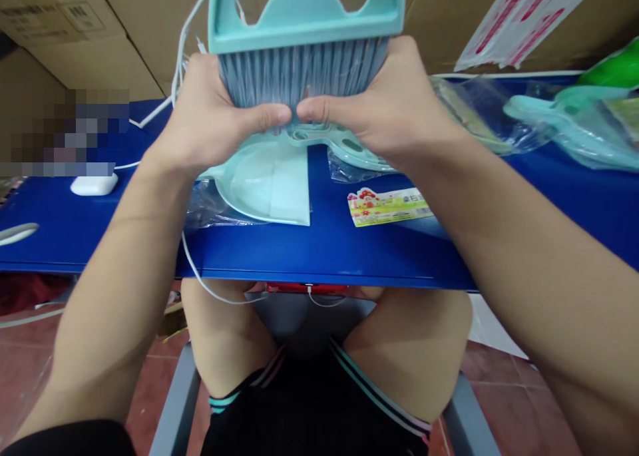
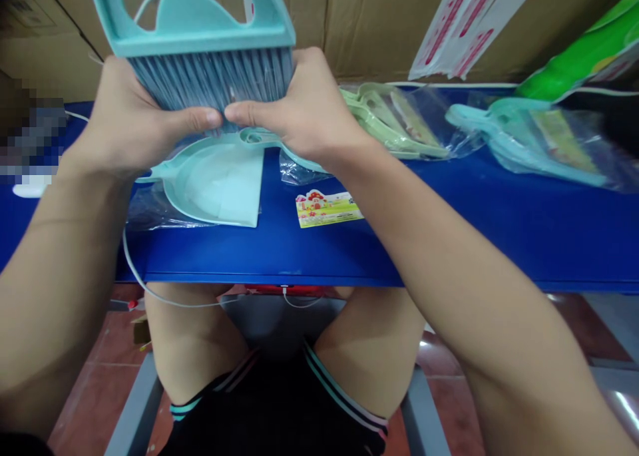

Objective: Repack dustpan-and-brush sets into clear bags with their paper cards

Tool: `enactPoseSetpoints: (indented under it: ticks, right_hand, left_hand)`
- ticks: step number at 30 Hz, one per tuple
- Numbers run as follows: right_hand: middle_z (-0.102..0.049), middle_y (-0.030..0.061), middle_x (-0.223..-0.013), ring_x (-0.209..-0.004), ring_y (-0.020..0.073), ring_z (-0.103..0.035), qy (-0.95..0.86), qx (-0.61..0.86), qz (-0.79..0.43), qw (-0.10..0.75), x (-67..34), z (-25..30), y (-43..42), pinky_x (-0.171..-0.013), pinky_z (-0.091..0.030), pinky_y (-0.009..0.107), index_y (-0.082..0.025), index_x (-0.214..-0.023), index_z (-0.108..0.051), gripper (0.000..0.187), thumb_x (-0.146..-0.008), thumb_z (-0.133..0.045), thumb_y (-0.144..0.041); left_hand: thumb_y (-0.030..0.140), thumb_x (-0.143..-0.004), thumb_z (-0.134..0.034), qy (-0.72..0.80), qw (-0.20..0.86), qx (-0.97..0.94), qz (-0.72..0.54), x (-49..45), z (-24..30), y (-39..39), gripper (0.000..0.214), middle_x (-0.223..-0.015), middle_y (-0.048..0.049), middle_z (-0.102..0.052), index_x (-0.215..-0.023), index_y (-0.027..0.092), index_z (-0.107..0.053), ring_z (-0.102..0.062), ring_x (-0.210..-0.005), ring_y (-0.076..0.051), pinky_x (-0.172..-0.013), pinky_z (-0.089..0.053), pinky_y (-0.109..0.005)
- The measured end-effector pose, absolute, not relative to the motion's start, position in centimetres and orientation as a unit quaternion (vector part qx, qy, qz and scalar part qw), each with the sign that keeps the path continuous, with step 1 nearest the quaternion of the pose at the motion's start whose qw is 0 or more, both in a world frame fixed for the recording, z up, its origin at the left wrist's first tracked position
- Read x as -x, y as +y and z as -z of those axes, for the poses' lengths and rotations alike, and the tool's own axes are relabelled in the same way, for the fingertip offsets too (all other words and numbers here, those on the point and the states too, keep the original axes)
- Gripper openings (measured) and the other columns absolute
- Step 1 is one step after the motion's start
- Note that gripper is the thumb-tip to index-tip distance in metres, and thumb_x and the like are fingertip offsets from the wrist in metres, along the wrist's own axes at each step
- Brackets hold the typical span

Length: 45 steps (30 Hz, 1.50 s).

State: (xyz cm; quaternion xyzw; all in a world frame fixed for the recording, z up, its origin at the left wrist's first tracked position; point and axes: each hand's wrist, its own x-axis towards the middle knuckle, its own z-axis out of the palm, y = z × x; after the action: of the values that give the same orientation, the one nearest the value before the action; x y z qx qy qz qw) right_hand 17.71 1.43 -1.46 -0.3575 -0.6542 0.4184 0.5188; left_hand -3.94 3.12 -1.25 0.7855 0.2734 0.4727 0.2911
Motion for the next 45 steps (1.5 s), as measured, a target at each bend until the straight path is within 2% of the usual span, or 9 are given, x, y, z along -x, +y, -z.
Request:
enactPoseSetpoints:
  ticks: [4,9,14,19,26,31,35,39,45]
  right_hand:
    - [-0.067,-0.0016,-0.075,-0.072,0.0048,-0.06,-0.659,0.368,-0.405,0.515,-17.8,1.3,1.4,-0.072,-0.052,0.019,-0.005,-0.077,-0.07,0.014,-0.077,-0.084,-0.003]
    - [-0.066,-0.0022,-0.07,-0.067,0.0034,-0.059,-0.659,0.384,-0.398,0.509,-18.0,1.0,1.4,-0.066,-0.048,0.018,-0.004,-0.074,-0.068,0.014,-0.083,-0.079,-0.004]
    - [-0.069,-0.0009,-0.075,-0.07,0.0036,-0.061,-0.657,0.376,-0.393,0.522,-18.0,1.1,1.5,-0.068,-0.051,0.019,-0.003,-0.079,-0.071,0.012,-0.08,-0.083,-0.005]
    - [-0.072,-0.0004,-0.08,-0.075,0.005,-0.065,-0.654,0.364,-0.4,0.529,-18.1,1.3,1.7,-0.075,-0.056,0.02,-0.003,-0.083,-0.074,0.011,-0.077,-0.084,-0.002]
    - [-0.065,-0.0019,-0.069,-0.065,0.0042,-0.062,-0.642,0.381,-0.402,0.53,-18.1,1.1,1.8,-0.065,-0.054,0.019,-0.004,-0.077,-0.067,0.013,-0.089,-0.073,-0.003]
    - [-0.064,-0.0039,-0.069,-0.064,0.0021,-0.061,-0.643,0.394,-0.407,0.516,-17.8,0.9,1.6,-0.065,-0.054,0.017,-0.007,-0.077,-0.064,0.016,-0.091,-0.07,-0.002]
    - [-0.069,-0.0005,-0.076,-0.069,0.0058,-0.065,-0.66,0.386,-0.405,0.501,-18.4,1.3,2.3,-0.069,-0.058,0.02,-0.013,-0.078,-0.067,0.014,-0.089,-0.076,-0.01]
    - [-0.075,0.003,-0.086,-0.079,0.0106,-0.071,-0.686,0.362,-0.39,0.497,-19.1,1.9,2.9,-0.075,-0.064,0.023,-0.02,-0.082,-0.071,0.012,-0.083,-0.082,-0.02]
    - [-0.073,0.0023,-0.082,-0.071,0.0072,-0.067,-0.669,0.369,-0.409,0.498,-18.9,1.3,2.2,-0.072,-0.064,0.022,-0.014,-0.081,-0.071,0.011,-0.091,-0.071,-0.01]
  left_hand:
    - [0.042,-0.074,-0.097,0.287,0.299,-0.76,-0.501,4.1,1.5,3.2,0.028,-0.076,-0.0067,-0.07,-0.082,0.021,-0.081,-0.071,-0.077,-0.024,-0.085,-0.064,-0.048]
    - [0.037,-0.076,-0.096,0.299,0.307,-0.751,-0.502,4.0,1.4,2.9,0.022,-0.079,-0.007,-0.071,-0.08,0.023,-0.08,-0.066,-0.07,-0.021,-0.066,-0.056,-0.038]
    - [0.037,-0.075,-0.096,0.305,0.322,-0.744,-0.5,4.2,1.3,2.8,0.022,-0.083,-0.0074,-0.073,-0.085,0.025,-0.081,-0.065,-0.07,-0.021,-0.067,-0.057,-0.038]
    - [0.039,-0.078,-0.093,0.308,0.309,-0.754,-0.491,4.5,1.1,3.0,0.018,-0.081,-0.0079,-0.074,-0.08,0.025,-0.081,-0.065,-0.069,-0.021,-0.066,-0.055,-0.038]
    - [0.049,-0.078,-0.094,0.281,0.324,-0.766,-0.48,5.2,1.1,3.6,0.031,-0.084,-0.0065,-0.078,-0.085,0.02,-0.084,-0.069,-0.07,-0.016,-0.062,-0.054,-0.031]
    - [0.042,-0.083,-0.089,0.297,0.319,-0.758,-0.485,5.2,1.2,3.8,0.016,-0.085,-0.0035,-0.079,-0.082,0.026,-0.085,-0.07,-0.071,-0.017,-0.062,-0.053,-0.034]
    - [0.04,-0.084,-0.087,0.293,0.323,-0.751,-0.495,5.1,1.3,3.7,0.015,-0.081,-0.004,-0.077,-0.079,0.026,-0.084,-0.067,-0.07,-0.018,-0.064,-0.051,-0.034]
    - [0.039,-0.082,-0.091,0.292,0.353,-0.728,-0.51,5.0,1.1,3.4,0.02,-0.08,-0.0024,-0.077,-0.079,0.02,-0.084,-0.066,-0.069,-0.014,-0.063,-0.049,-0.028]
    - [0.043,-0.076,-0.098,0.285,0.368,-0.724,-0.51,5.5,1.1,3.6,0.034,-0.086,-0.0042,-0.077,-0.086,0.014,-0.083,-0.067,-0.072,-0.012,-0.066,-0.05,-0.027]
